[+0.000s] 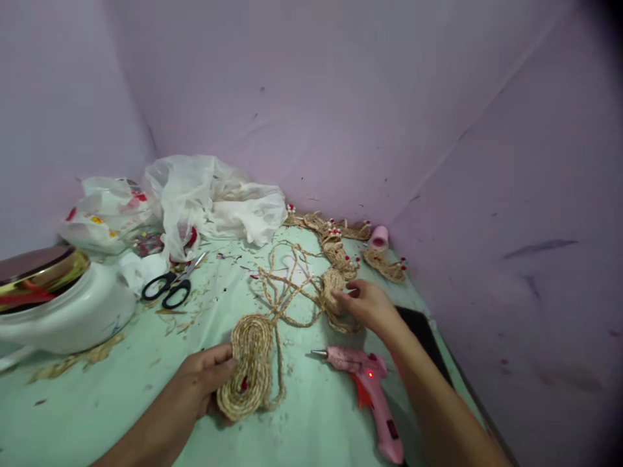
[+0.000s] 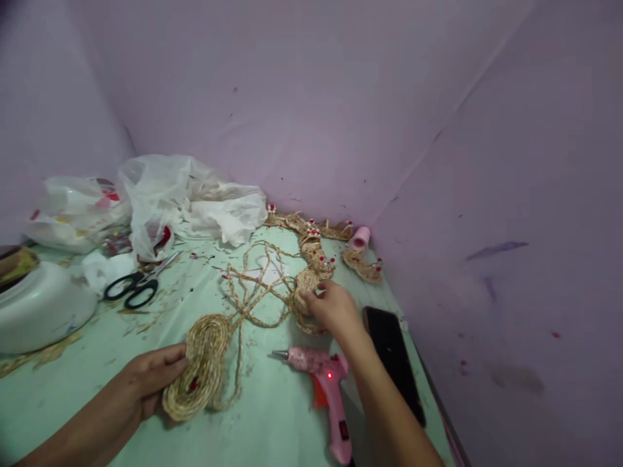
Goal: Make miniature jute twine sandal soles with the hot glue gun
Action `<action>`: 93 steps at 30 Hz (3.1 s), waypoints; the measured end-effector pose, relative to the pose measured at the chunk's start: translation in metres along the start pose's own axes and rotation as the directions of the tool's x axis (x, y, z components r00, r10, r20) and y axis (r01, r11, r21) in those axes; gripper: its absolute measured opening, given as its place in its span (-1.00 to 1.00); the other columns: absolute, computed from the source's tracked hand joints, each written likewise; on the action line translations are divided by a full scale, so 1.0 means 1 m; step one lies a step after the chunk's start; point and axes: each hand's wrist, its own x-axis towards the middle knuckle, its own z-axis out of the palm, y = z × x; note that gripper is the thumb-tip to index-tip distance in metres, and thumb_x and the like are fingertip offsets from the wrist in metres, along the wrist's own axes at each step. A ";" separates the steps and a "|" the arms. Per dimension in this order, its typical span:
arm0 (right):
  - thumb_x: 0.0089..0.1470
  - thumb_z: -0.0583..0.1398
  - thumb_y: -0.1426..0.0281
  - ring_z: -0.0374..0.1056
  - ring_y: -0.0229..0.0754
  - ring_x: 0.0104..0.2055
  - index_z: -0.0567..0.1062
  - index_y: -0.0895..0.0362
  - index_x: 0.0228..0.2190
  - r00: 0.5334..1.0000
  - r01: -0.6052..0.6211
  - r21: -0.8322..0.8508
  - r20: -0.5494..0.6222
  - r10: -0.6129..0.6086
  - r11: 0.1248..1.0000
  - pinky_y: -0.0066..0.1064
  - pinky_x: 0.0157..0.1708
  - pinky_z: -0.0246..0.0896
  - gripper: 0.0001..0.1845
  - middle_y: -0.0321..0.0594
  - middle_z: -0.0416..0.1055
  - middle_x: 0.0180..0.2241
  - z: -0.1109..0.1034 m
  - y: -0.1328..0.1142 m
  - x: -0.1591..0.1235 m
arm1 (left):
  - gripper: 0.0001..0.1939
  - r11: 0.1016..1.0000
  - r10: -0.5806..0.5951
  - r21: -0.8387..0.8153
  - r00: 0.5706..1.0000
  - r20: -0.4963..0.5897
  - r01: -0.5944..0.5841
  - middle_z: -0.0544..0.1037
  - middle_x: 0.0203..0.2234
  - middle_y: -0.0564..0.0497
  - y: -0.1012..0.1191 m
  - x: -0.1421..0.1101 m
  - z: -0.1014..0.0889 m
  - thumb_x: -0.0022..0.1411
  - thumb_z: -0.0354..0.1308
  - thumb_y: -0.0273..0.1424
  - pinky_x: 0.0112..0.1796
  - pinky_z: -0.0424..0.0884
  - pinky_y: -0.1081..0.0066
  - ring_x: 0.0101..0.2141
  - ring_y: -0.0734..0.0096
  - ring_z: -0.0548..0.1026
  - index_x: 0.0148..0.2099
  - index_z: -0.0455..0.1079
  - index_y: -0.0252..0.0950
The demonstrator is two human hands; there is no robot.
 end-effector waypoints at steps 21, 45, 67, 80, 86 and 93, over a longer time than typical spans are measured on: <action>-0.24 0.31 0.26 0.32 -0.22 -0.49 0.50 0.11 -0.45 0.878 -0.390 0.720 0.479 -0.004 0.574 -0.45 -0.50 0.22 -0.76 -0.27 0.41 -0.55 0.012 -0.046 -0.104 | -0.79 0.994 0.099 -0.037 0.995 0.003 -0.099 0.45 -0.58 0.01 0.000 -0.002 0.000 0.01 0.17 -0.29 -0.49 0.34 0.45 -0.57 0.45 0.40 -0.38 0.40 -0.35; -0.43 0.42 0.31 0.24 -0.39 -0.70 0.47 0.22 -0.54 0.868 -0.463 0.728 0.489 0.090 0.506 -0.57 -0.68 0.23 -0.65 -0.36 0.36 -0.72 0.064 -0.046 -0.132 | -0.76 0.991 0.125 -0.072 0.984 0.124 -0.116 0.42 -0.55 0.01 -0.004 -0.001 -0.004 0.08 0.07 -0.25 -0.39 0.33 0.33 -0.55 0.43 0.39 -0.34 0.35 -0.36; -0.38 0.36 0.27 0.26 -0.28 -0.58 0.42 0.18 -0.48 0.962 -0.224 0.626 0.265 0.067 0.747 -0.48 -0.62 0.19 -0.63 -0.27 0.40 -0.57 0.069 -0.049 -0.129 | -0.70 0.970 0.237 0.026 0.959 0.158 -0.243 0.48 -0.40 -0.04 -0.002 -0.005 0.000 -0.03 0.20 -0.33 -0.29 0.31 0.37 -0.35 0.35 0.42 -0.23 0.36 -0.39; -0.21 0.31 0.37 0.40 -0.14 -0.34 0.53 0.14 -0.40 0.924 -0.145 0.825 0.311 -0.224 0.546 -0.39 -0.34 0.29 -0.79 -0.18 0.53 -0.40 0.058 -0.052 -0.137 | -0.66 0.840 0.303 0.402 0.929 0.211 -0.365 0.44 -0.41 0.02 -0.010 -0.012 -0.002 -0.02 0.17 -0.31 -0.37 0.27 0.46 -0.36 0.35 0.36 -0.18 0.34 -0.38; -0.29 0.34 0.35 0.39 -0.15 -0.42 0.53 0.15 -0.48 0.938 -0.161 0.883 0.275 -0.209 0.441 -0.39 -0.41 0.28 -0.79 -0.21 0.50 -0.50 0.063 -0.052 -0.142 | -0.79 0.692 0.373 0.584 0.903 0.214 -0.424 0.38 -0.54 0.09 -0.014 -0.014 -0.002 0.04 0.07 -0.28 -0.48 0.16 0.52 -0.49 0.46 0.24 -0.35 0.34 -0.33; -0.28 0.34 0.26 0.37 -0.13 -0.40 0.53 0.13 -0.44 0.935 -0.198 0.892 0.297 -0.196 0.406 -0.38 -0.40 0.25 -0.72 -0.19 0.49 -0.47 0.065 -0.049 -0.142 | -0.78 0.622 0.425 0.634 0.878 0.219 -0.460 0.17 -0.66 0.15 -0.013 -0.020 0.001 0.03 0.06 -0.24 -0.57 0.02 0.51 -0.59 0.53 0.09 -0.47 0.27 -0.30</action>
